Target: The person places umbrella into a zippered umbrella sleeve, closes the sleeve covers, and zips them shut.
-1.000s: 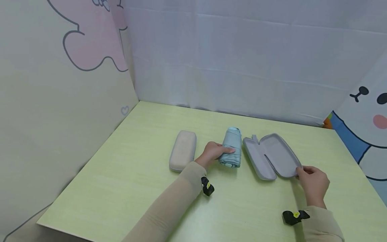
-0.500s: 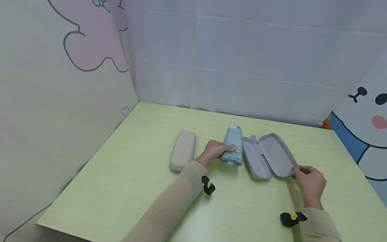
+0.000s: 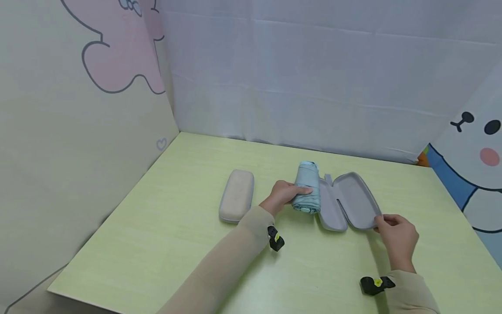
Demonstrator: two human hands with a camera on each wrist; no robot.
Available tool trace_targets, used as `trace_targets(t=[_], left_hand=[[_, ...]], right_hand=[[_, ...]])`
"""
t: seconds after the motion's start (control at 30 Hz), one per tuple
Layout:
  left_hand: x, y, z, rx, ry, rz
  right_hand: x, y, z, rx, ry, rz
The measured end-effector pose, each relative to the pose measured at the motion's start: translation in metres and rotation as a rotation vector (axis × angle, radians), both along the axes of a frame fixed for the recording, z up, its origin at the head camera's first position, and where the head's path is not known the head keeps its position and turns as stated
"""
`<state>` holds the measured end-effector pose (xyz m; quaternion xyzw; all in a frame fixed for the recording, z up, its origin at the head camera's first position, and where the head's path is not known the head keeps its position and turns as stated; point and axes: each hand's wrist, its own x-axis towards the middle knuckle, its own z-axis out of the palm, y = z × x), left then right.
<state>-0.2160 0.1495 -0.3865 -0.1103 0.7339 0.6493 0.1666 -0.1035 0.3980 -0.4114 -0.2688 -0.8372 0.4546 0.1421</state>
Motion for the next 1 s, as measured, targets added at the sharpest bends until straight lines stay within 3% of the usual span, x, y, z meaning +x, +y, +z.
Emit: trace_targets(t=[0.23, 0.57, 1.0], left_hand=[[0.000, 0.013, 0.000, -0.029, 0.003, -0.007], [0.000, 0.022, 0.001, -0.082, 0.012, 0.006], [0.006, 0.029, 0.002, -0.165, 0.053, -0.029]], right_hand=[[0.001, -0.003, -0.003, -0.008, -0.007, -0.002], [0.000, -0.010, 0.000, -0.018, 0.049, -0.002], [0.001, -0.017, 0.005, -0.015, 0.048, 0.017]])
